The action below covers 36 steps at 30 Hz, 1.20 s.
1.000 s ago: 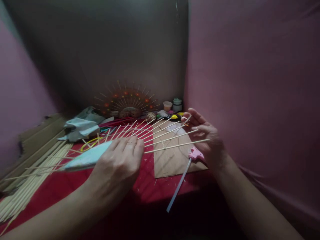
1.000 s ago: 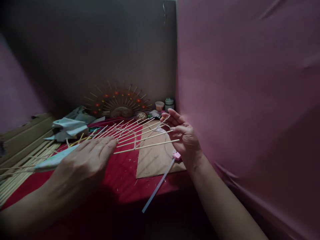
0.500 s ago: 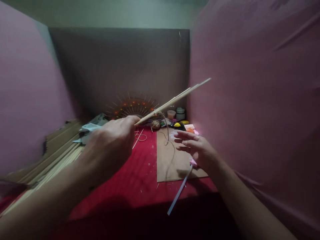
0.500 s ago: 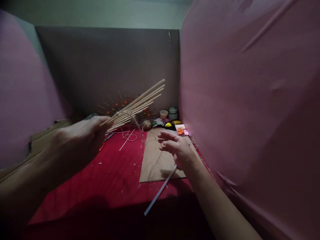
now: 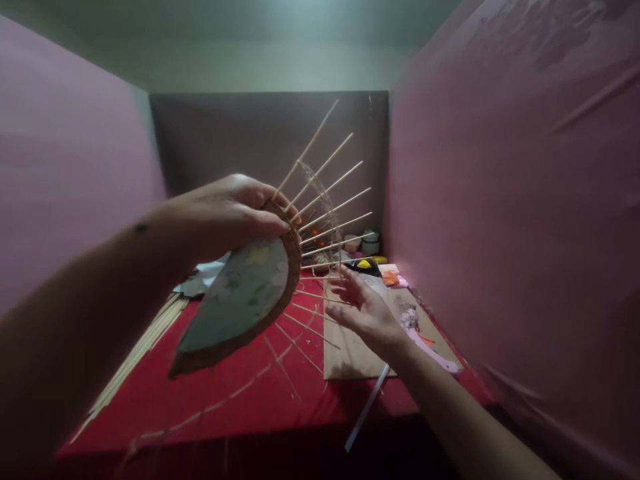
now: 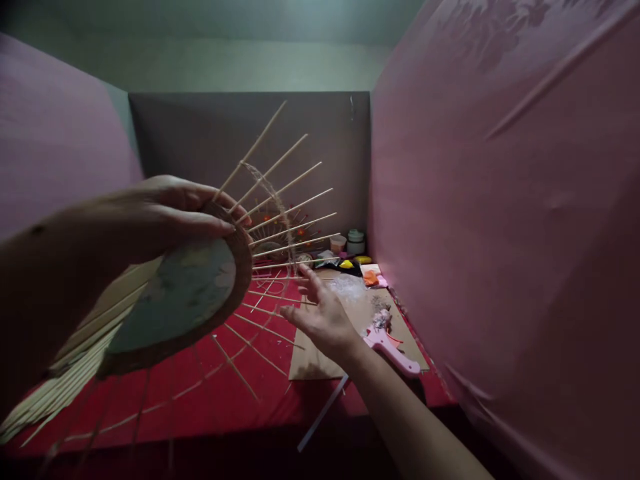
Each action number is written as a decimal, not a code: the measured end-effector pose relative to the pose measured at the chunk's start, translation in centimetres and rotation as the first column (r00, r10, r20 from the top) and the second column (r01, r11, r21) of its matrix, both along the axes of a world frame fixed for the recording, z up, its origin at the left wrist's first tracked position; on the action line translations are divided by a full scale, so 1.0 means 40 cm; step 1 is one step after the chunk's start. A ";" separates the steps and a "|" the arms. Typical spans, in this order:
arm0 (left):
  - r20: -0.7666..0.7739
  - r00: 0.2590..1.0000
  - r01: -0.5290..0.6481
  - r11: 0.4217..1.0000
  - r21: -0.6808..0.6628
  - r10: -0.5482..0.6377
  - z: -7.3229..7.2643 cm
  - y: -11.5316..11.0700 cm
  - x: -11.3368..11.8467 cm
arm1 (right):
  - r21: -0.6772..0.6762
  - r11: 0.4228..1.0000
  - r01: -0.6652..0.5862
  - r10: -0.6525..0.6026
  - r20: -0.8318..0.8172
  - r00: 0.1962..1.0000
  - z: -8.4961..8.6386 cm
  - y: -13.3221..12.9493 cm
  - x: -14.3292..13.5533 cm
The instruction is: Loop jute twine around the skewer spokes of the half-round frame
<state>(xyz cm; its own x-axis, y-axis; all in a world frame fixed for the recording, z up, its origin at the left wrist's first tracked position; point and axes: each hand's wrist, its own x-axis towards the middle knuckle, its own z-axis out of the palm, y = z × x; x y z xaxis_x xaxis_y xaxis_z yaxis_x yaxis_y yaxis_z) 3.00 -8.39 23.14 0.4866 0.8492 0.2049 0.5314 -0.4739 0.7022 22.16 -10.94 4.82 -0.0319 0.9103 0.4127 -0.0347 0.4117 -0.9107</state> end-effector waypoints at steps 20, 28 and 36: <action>0.577 0.782 0.231 0.750 -0.619 0.235 -0.438 0.232 -0.207 | -0.311 0.950 -0.032 0.136 0.321 0.937 -0.115 0.065 -0.070; 0.561 0.772 0.183 0.743 -0.644 0.297 -0.484 0.300 -0.222 | -0.380 0.924 -0.050 0.180 0.317 0.931 -0.121 0.092 -0.094; 0.623 0.725 0.209 0.768 -0.606 0.294 -0.501 0.312 -0.218 | -0.446 0.892 -0.076 0.240 0.323 0.916 -0.116 0.105 -0.111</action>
